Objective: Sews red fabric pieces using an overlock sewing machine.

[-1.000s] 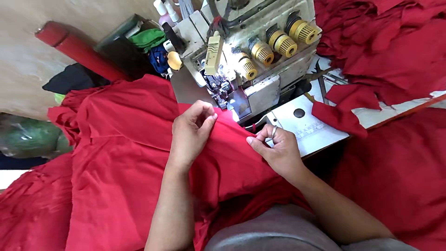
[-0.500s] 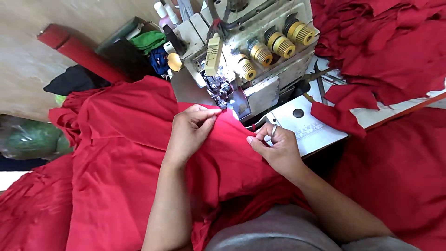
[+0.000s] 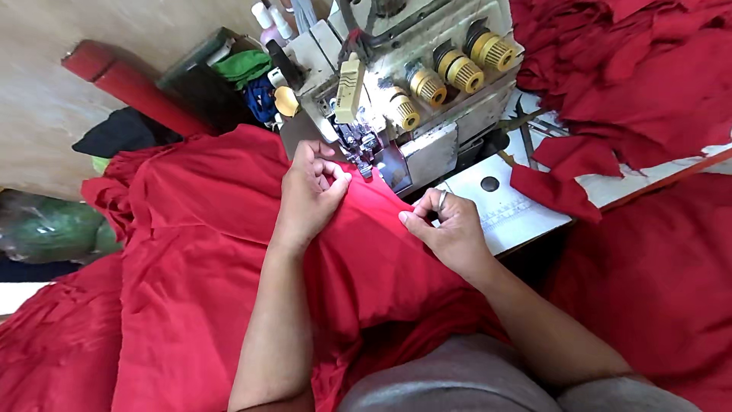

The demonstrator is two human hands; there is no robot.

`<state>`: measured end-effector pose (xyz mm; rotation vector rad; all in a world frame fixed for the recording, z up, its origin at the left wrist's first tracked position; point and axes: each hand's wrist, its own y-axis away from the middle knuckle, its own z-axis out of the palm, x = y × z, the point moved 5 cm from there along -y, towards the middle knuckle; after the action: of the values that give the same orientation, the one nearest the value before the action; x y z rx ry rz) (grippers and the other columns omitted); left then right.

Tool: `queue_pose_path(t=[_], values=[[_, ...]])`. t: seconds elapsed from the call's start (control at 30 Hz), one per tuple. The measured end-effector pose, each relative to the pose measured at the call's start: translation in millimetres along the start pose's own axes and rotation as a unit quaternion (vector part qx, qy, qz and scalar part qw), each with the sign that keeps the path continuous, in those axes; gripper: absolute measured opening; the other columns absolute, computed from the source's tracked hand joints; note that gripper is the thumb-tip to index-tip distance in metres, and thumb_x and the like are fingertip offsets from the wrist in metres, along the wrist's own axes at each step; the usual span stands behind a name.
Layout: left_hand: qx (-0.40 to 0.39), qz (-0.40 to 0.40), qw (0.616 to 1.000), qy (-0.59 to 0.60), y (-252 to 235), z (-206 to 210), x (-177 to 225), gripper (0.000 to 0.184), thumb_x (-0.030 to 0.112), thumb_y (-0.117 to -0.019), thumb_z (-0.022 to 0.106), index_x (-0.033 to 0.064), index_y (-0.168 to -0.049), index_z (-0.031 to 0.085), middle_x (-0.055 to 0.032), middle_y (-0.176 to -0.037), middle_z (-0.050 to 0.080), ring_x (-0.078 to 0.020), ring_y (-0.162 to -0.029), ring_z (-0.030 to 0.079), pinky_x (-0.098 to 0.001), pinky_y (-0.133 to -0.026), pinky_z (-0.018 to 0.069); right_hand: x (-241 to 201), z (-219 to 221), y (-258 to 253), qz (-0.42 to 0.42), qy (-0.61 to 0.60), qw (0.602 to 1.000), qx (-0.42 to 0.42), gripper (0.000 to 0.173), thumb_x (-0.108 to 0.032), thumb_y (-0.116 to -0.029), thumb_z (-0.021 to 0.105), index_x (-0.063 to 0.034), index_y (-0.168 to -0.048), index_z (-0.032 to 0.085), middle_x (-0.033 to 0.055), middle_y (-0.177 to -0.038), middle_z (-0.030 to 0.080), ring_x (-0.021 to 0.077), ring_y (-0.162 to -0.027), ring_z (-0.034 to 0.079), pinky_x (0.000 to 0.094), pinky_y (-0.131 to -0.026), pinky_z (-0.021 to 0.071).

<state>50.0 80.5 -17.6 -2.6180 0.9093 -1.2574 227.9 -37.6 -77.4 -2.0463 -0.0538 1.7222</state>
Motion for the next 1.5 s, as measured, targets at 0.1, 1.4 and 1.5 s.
queue_pose_path(t=[0.1, 1.4, 1.5], values=[[0.006, 0.011, 1.0, 0.0, 3, 0, 2, 0.033, 0.007, -0.0923, 0.068, -0.0013, -0.119, 0.05, 0.0002, -0.086, 0.065, 0.0037, -0.065, 0.057, -0.0122, -0.061, 0.0475, 2, 1, 3, 0.013, 0.0, 1.0, -0.003, 0.016, -0.01, -0.0902, 0.071, -0.0105, -0.078, 0.06, -0.006, -0.07, 0.059, -0.0042, -0.06, 0.052, 0.0116, -0.054, 0.0415], [0.162, -0.13, 0.969, -0.137, 117, -85, -44, 0.055, 0.031, -0.1028, 0.057, -0.0041, -0.143, 0.045, -0.0243, -0.135, 0.058, -0.0298, -0.115, 0.063, -0.0457, -0.094, 0.0544, 3, 5, 3, 0.024, 0.025, 0.997, -0.065, 0.013, -0.018, -0.0983, 0.065, -0.0081, -0.09, 0.061, -0.0066, -0.07, 0.057, -0.0038, -0.058, 0.051, 0.014, -0.054, 0.0433], [0.314, -0.283, 0.865, -0.27, 250, -162, -107, 0.072, 0.034, -0.1026, 0.054, -0.0142, -0.15, 0.032, -0.0406, -0.15, 0.039, -0.0524, -0.139, 0.041, -0.0586, -0.115, 0.0351, 5, -17, 32, 0.047, 0.082, 0.989, -0.111, 0.022, -0.023, -0.0972, 0.06, -0.0037, -0.09, 0.067, -0.007, -0.077, 0.062, -0.0082, -0.068, 0.054, 0.0125, -0.064, 0.0473]])
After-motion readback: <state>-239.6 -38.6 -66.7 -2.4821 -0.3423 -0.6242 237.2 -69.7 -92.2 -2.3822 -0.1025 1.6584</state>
